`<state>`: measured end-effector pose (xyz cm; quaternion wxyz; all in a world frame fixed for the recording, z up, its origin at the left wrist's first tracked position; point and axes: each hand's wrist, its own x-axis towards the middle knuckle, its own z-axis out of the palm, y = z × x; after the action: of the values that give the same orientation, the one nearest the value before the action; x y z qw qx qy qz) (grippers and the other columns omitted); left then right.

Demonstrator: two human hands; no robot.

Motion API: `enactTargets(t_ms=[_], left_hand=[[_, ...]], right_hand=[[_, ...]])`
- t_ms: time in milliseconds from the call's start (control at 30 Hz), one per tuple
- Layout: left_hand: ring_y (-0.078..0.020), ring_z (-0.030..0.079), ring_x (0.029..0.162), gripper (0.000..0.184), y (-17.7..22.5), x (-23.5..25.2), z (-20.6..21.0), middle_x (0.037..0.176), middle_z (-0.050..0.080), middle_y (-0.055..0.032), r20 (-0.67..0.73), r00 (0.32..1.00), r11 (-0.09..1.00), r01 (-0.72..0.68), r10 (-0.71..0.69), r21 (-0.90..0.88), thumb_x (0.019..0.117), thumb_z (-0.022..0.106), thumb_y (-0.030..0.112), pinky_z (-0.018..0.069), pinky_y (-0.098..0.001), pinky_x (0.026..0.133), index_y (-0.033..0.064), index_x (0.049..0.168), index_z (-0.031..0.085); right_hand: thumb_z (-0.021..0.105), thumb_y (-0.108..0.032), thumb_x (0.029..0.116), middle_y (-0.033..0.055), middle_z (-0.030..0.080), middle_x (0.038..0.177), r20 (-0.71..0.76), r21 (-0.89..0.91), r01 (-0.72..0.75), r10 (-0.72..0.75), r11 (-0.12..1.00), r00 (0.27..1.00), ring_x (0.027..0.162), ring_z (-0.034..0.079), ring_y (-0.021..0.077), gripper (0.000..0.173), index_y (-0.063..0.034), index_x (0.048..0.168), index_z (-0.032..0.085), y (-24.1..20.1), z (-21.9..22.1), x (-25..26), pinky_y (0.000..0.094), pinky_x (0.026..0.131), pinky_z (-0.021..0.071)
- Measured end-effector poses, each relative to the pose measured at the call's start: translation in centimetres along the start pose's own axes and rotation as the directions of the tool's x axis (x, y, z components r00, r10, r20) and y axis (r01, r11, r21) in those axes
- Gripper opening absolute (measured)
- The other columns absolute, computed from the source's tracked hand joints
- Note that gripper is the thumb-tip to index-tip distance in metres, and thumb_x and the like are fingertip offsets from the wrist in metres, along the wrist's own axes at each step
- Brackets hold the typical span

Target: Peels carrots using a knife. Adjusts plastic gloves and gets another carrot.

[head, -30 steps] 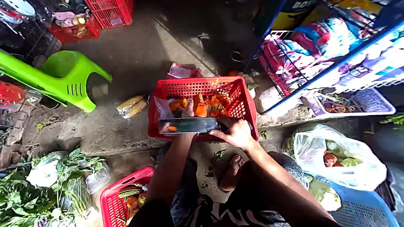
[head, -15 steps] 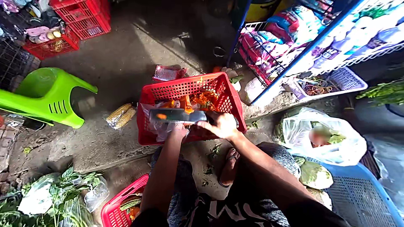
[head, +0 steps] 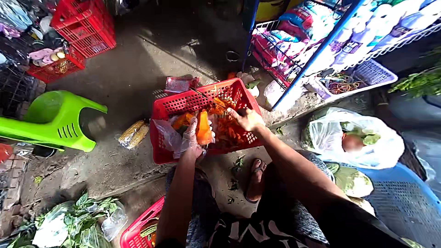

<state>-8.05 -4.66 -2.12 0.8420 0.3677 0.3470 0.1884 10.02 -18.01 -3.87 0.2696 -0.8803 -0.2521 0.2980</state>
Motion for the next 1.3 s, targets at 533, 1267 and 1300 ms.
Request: enactTargets(t_ms=[533,1267,1300], left_hand=[[-0.0103,0.06,0.1,0.032,-0.1,0.6,0.1,0.111,0.061,-0.0059,-0.101,0.969,0.974,-0.226,0.226,0.014,0.1121,0.027,0.021,0.0515,-0.0284,0.088,0.008,0.129,0.051],[-0.013,0.058,0.074,0.02,-1.3,-0.3,1.7,0.086,0.056,-0.0051,-0.29,0.957,0.999,-0.039,0.028,-0.031,0.111,0.029,0.014,0.0536,-0.0291,0.067,0.0091,0.111,0.048],[-0.0136,0.06,0.074,0.024,-1.3,-0.1,1.4,0.087,0.058,-0.0054,-0.253,0.967,0.999,-0.036,0.028,-0.029,0.1121,0.029,0.022,0.0548,-0.0302,0.066,0.0101,0.112,0.05]], right_hand=[[0.04,-0.084,0.0886,0.0189,0.072,0.08,-0.135,-0.254,0.617,-0.659,0.745,0.74,0.079,0.072,0.041,0.09,-0.0021,0.1,0.076,-1.2,5.4,-4.7,0.0618,0.065,0.0538],[0.04,-0.085,0.0889,0.0219,0.071,0.089,-0.008,-0.128,0.465,-0.47,0.876,0.883,0.092,0.07,0.0436,0.09,-0.0018,0.104,0.072,-0.9,3.4,-5.0,0.0649,0.078,0.0509],[0.042,-0.083,0.0896,0.0225,0.072,0.09,-0.014,-0.131,0.45,-0.456,0.883,0.89,0.093,0.07,0.044,0.089,-0.0014,0.106,0.072,-0.6,3.5,-4.6,0.0652,0.078,0.0509]])
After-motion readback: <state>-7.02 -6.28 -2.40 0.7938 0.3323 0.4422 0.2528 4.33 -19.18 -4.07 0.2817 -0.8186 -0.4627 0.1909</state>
